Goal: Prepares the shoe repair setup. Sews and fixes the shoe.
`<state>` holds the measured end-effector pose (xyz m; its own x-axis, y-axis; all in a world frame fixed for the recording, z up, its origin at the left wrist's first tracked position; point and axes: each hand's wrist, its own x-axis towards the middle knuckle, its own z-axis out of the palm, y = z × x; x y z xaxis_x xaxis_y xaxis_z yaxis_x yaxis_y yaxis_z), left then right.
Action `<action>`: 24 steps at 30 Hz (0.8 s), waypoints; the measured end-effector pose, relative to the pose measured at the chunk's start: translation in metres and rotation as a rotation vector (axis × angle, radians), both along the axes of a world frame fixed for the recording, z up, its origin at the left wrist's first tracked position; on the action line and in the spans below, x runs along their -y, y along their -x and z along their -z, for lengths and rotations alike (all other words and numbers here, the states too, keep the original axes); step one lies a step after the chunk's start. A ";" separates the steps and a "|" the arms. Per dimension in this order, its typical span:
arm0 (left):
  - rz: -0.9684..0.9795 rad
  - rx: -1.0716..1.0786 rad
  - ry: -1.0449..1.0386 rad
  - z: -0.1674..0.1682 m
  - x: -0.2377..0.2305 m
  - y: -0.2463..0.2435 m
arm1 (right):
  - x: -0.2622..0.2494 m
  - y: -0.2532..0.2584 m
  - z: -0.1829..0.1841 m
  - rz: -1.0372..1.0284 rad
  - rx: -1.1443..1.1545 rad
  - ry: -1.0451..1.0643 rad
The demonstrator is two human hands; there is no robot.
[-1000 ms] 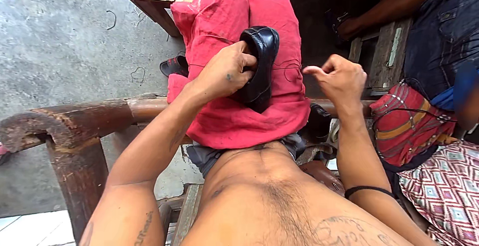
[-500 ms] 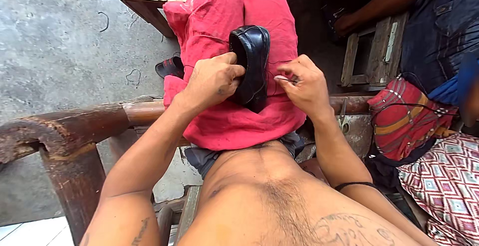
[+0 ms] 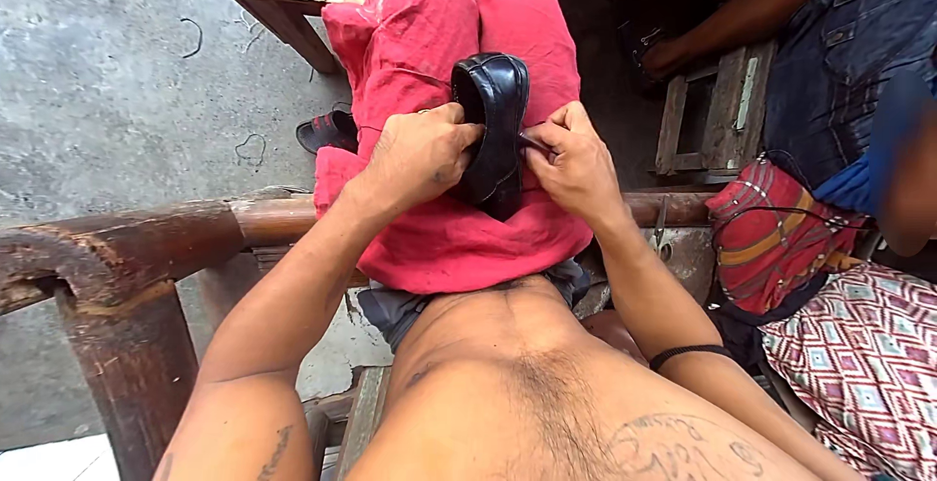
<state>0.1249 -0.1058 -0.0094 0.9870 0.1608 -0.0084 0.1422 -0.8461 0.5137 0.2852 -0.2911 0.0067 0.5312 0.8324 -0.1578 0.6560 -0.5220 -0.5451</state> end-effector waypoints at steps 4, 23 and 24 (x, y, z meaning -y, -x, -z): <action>-0.012 0.012 -0.002 0.000 0.000 0.003 | 0.007 -0.016 -0.015 0.154 -0.742 -0.384; -0.223 -0.130 -0.028 -0.016 -0.068 0.080 | 0.092 -0.102 -0.033 0.137 -0.023 0.349; -0.254 -0.135 0.006 -0.011 -0.083 0.095 | 0.109 -0.119 -0.033 0.264 0.066 0.518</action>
<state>0.0301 -0.0229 0.0011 0.9051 0.4019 -0.1387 0.4164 -0.7720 0.4803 0.4045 -0.4003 0.0396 0.7330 0.4937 -0.4679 0.4914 -0.8600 -0.1376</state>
